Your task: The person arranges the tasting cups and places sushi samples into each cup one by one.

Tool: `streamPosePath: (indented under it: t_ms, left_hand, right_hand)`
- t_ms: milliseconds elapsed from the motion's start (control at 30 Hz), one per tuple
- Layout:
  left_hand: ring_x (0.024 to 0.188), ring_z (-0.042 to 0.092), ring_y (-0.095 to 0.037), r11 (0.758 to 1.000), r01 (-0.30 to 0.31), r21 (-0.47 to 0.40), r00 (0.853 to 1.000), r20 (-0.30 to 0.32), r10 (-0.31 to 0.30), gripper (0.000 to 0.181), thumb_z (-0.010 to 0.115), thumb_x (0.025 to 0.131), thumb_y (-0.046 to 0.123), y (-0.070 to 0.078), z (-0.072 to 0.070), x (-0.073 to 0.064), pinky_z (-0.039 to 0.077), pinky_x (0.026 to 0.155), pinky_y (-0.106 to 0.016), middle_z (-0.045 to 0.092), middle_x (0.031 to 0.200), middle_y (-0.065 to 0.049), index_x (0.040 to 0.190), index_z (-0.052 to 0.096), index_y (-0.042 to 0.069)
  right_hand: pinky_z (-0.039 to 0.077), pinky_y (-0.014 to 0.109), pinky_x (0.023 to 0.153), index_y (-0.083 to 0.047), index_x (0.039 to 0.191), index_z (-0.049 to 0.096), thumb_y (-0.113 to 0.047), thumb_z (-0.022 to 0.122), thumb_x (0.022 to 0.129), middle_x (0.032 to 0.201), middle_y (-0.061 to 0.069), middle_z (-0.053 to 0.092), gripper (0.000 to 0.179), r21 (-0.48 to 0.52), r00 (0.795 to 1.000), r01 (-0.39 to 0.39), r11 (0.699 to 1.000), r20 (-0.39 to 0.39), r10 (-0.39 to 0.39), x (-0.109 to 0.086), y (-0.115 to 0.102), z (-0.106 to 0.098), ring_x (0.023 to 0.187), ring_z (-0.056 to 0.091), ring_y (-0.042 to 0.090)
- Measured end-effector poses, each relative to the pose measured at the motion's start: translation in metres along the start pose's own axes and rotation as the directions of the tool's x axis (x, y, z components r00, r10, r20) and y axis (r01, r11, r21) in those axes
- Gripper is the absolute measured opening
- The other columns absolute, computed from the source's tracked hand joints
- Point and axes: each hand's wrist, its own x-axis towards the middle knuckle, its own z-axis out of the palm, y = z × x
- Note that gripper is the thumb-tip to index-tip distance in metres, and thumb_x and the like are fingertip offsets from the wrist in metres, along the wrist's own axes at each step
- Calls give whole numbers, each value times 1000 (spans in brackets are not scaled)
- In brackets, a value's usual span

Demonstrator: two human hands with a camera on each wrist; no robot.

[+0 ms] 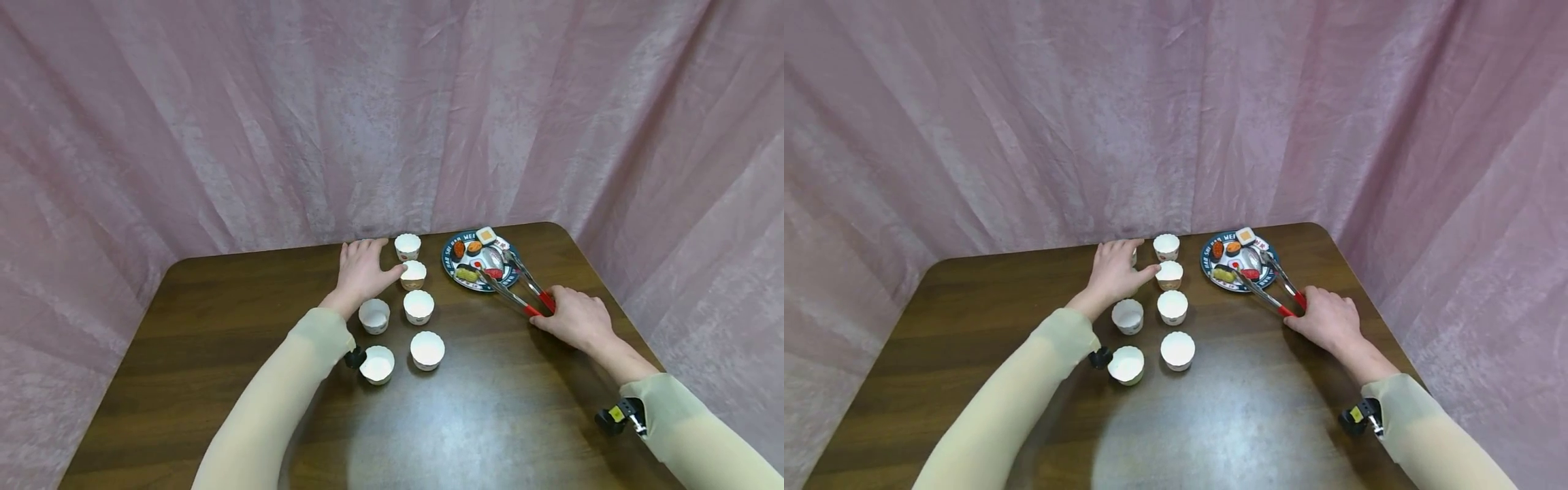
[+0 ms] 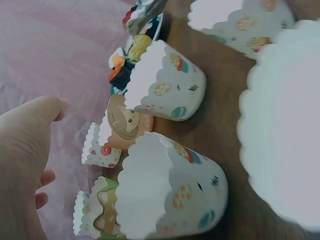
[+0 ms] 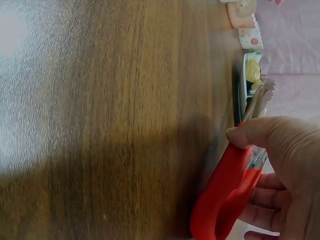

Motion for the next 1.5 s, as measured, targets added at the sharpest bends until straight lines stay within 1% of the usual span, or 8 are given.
streamPosePath:
  t_ms: [267,433,567,700,900,1000,1233,1500]
  left_hand:
    - [146,29,-37,999,44,2,999,4,-44,80,58,92,66,0,14,23,7,120,-63,45,154,-9,153,45,16]
    - [146,29,-37,996,89,4,996,5,-89,81,60,91,67,4,20,35,8,120,-63,46,152,-10,152,46,14]
    - [145,30,-37,994,107,13,994,3,-107,83,63,90,66,9,24,47,7,120,-62,48,150,-11,151,47,13]
    - [145,31,-36,993,109,52,994,9,-110,83,62,89,68,14,29,57,7,121,-61,49,148,-11,150,48,15]
    - [146,28,-36,986,125,108,990,44,-130,86,58,89,72,18,32,67,8,121,-61,47,149,-11,151,47,15]
    - [144,32,-37,984,140,113,988,45,-145,85,60,88,72,19,33,69,10,120,-62,50,146,-12,149,49,14]
    - [143,33,-37,982,146,119,985,79,-155,83,60,88,72,19,40,77,8,120,-64,52,144,-13,144,52,10]
    - [143,33,-38,977,152,152,984,65,-163,83,62,88,72,22,41,82,9,119,-64,51,145,-13,144,53,11]
  right_hand:
    - [41,45,66,0,124,64,-43,78,83,80,4,64,61,12,1000,14,1000,-24,-14,-3,-4,-1,69,54,24]
    - [45,51,68,0,122,65,-42,81,81,87,7,68,61,-18,993,55,998,-101,-56,-9,-5,-12,72,59,25]
    - [44,57,74,-2,119,66,-38,84,79,92,12,68,57,-53,975,102,993,-192,-111,-14,-7,-25,83,61,32]
    - [42,60,80,-7,121,66,-34,84,78,105,16,69,54,-88,954,138,987,-256,-156,-17,-8,-38,95,59,39]
    - [38,62,85,-10,125,65,-26,85,76,111,19,66,55,-155,924,169,973,-318,-211,-19,-6,-57,96,55,42]
    - [38,64,86,-10,126,64,-23,85,76,111,20,66,56,-179,919,171,969,-326,-222,-18,-3,-63,97,55,44]
    - [36,64,89,-9,128,63,-22,82,77,111,19,68,56,-201,933,150,968,-294,-206,-10,2,-69,101,54,45]
    - [37,62,86,-8,123,66,-20,82,76,105,13,68,51,-274,935,157,949,-269,-232,7,4,-81,96,54,42]
